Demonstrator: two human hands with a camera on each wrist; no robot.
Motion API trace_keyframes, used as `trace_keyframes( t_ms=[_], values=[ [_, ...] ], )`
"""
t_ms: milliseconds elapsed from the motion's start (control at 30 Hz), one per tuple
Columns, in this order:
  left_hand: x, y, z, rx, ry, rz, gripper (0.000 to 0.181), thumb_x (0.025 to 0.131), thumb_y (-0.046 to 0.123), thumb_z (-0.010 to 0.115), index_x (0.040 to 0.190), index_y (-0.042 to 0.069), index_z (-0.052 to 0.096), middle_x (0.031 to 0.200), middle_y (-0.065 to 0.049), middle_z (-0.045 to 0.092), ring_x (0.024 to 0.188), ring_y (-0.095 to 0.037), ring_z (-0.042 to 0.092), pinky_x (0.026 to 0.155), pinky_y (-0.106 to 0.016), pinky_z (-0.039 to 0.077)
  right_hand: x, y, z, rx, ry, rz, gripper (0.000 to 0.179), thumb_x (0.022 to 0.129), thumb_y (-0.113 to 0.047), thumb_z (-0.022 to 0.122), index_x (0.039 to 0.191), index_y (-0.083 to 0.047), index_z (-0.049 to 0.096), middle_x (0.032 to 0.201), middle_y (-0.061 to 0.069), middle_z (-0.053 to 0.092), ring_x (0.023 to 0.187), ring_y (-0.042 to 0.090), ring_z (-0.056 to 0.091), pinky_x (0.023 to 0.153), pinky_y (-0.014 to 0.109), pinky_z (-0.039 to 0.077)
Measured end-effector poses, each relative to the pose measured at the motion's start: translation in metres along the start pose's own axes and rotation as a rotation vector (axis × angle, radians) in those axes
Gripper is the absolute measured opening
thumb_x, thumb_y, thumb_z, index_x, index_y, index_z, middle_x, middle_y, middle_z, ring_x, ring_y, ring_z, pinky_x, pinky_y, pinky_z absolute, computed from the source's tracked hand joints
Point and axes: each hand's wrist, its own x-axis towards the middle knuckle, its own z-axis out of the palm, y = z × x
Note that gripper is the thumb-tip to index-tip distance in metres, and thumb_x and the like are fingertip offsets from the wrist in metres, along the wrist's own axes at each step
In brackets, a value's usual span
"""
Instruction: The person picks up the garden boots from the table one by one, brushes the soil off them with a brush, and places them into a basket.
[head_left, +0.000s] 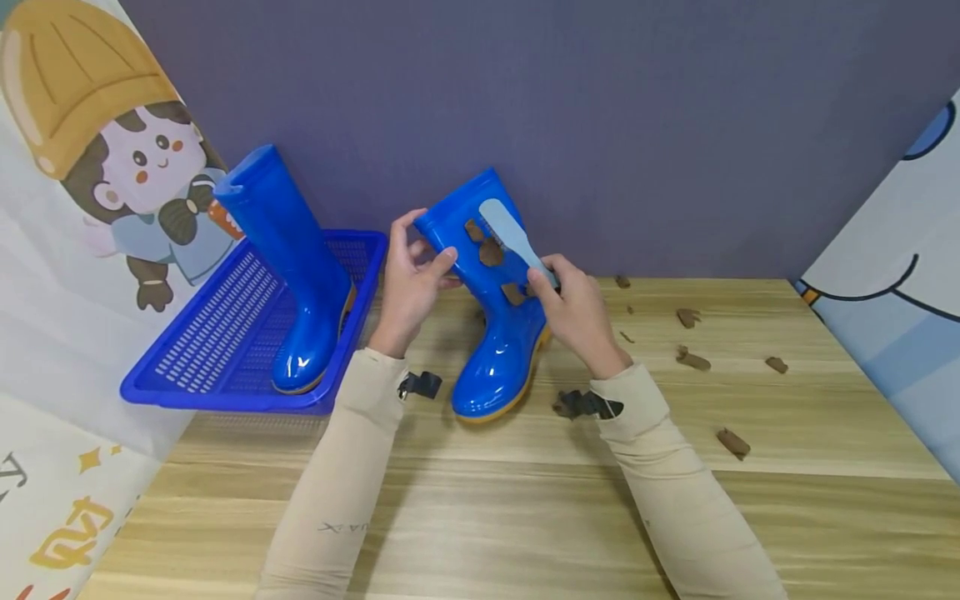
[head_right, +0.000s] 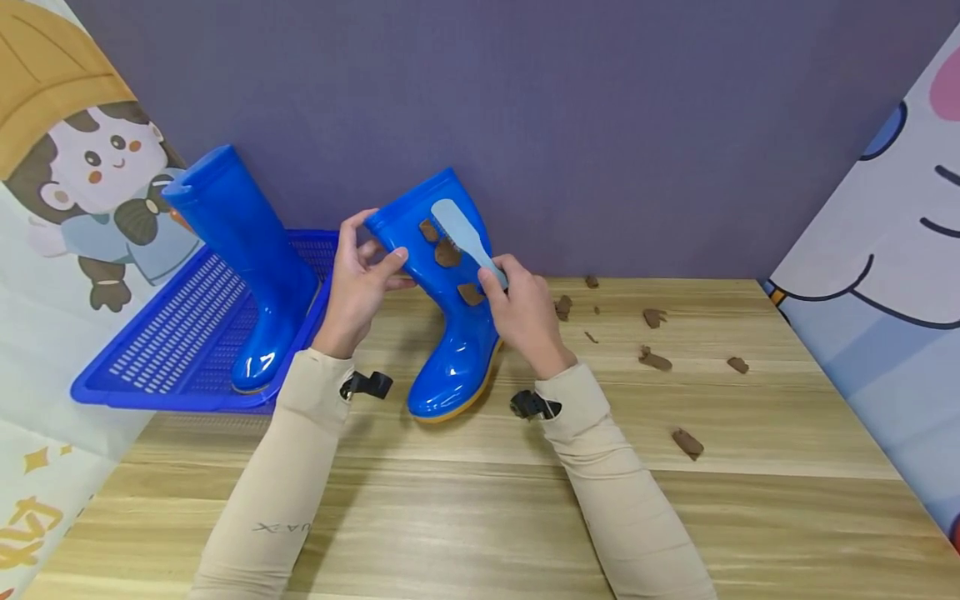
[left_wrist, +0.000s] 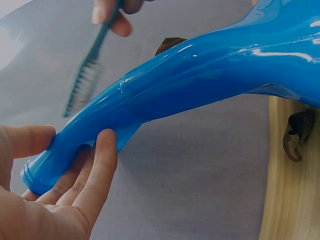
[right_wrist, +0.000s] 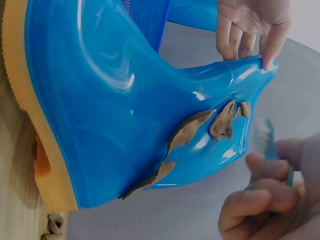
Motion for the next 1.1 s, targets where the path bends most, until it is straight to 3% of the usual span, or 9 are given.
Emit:
trace_keyframes(
  t_ms=[233,433,833,1100],
  values=[
    [0.0007,-0.0005,0.0009,0.010,0.006,-0.011,0.061,0.103,0.006,0.059,0.154,0.024,0.031,0.143,-0.018,0.058,0.116,-0.037,0.069,0.081,-0.046,0.064,-0.0010,-0.0030,0.0003,0.211,-0.135,-0.016,0.037,0.110,-0.034,0.048,0.120,-0.003,0.065,0.081,0.009,0.049,0.066,0.024,0.041,0.058,0.032,0.034],
    [0.0003,0.0006,0.0024,0.012,-0.001,-0.010,0.060,0.103,0.005,0.059,0.154,0.024,0.032,0.145,-0.018,0.057,0.116,-0.038,0.069,0.082,-0.049,0.064,0.0008,0.0013,0.0030,0.214,-0.220,0.033,0.038,0.111,-0.031,0.045,0.123,-0.002,0.067,0.081,0.008,0.046,0.067,0.023,0.041,0.062,0.032,0.036],
    [-0.0005,0.0015,0.0031,0.031,-0.006,0.002,0.060,0.102,0.005,0.059,0.152,0.027,0.033,0.146,-0.018,0.056,0.114,-0.038,0.069,0.083,-0.049,0.064,0.0002,0.0023,0.0040,0.094,-0.111,0.066,0.035,0.110,-0.031,0.048,0.120,-0.002,0.063,0.076,0.006,0.045,0.058,0.021,0.040,0.052,0.031,0.034],
    [-0.0012,0.0018,0.0015,0.028,-0.008,0.004,0.061,0.102,0.004,0.058,0.153,0.026,0.033,0.147,-0.019,0.056,0.114,-0.038,0.069,0.083,-0.049,0.064,0.0023,0.0063,0.0020,0.035,-0.064,0.096,0.036,0.109,-0.032,0.049,0.120,-0.002,0.065,0.082,0.011,0.055,0.059,0.022,0.042,0.054,0.033,0.037]
  ],
)
